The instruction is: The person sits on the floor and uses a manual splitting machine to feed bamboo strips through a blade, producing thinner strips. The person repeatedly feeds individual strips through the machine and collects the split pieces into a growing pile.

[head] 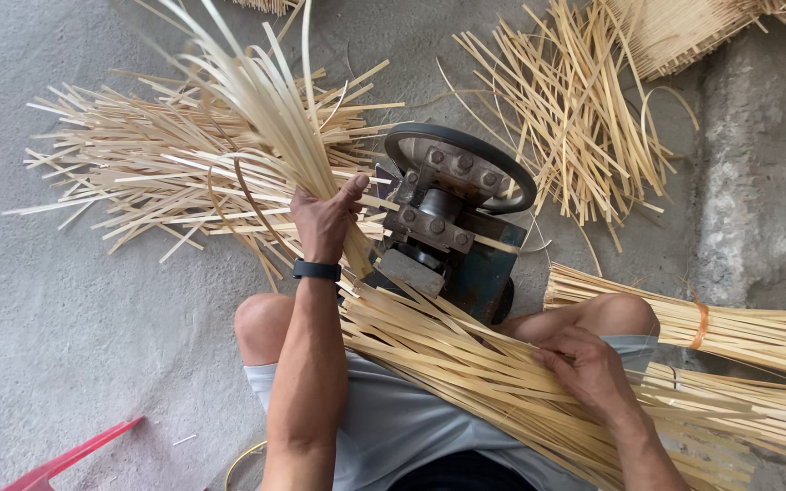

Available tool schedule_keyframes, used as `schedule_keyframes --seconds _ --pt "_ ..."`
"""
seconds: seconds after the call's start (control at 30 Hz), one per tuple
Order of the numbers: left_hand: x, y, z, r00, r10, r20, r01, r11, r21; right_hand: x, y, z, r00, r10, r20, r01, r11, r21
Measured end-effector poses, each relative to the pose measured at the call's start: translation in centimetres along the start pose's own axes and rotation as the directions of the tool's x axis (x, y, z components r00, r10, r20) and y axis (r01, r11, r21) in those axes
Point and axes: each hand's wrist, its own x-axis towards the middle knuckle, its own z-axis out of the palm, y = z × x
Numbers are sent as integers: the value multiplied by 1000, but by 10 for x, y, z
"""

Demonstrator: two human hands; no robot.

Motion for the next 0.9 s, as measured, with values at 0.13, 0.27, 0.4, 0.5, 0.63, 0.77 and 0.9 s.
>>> schedule_keyframes --seconds 0.13,0.27,0.4,0.5,0.63,0.77,0.9 --pt "4 -9 4 997 -74 28 71 992 107 -3 6 0 977 -162 -141 167 986 23" --pt "7 -24 11 982 -125 141 126 992 -3 -6 11 -1 966 -201 -164 202 979 -11" --pt "10 -35 16 965 -162 208 194 970 -146 -9 15 -4 990 -102 -96 101 995 -10" --pt "14 -36 17 955 -167 244 228 942 -247 -11 20 -2 997 -34 -62 34 999 5" --pt "14 -36 21 953 -236 191 284 916 -285 -15 32 -2 997 -43 -56 43 999 -10" --pt "18 -44 20 955 -277 102 295 897 -328 -15 48 -12 997 -56 -61 53 997 -47" --pt "26 -63 6 984 -176 0 160 894 -418 -28 72 -50 975 149 -166 -149 989 10"
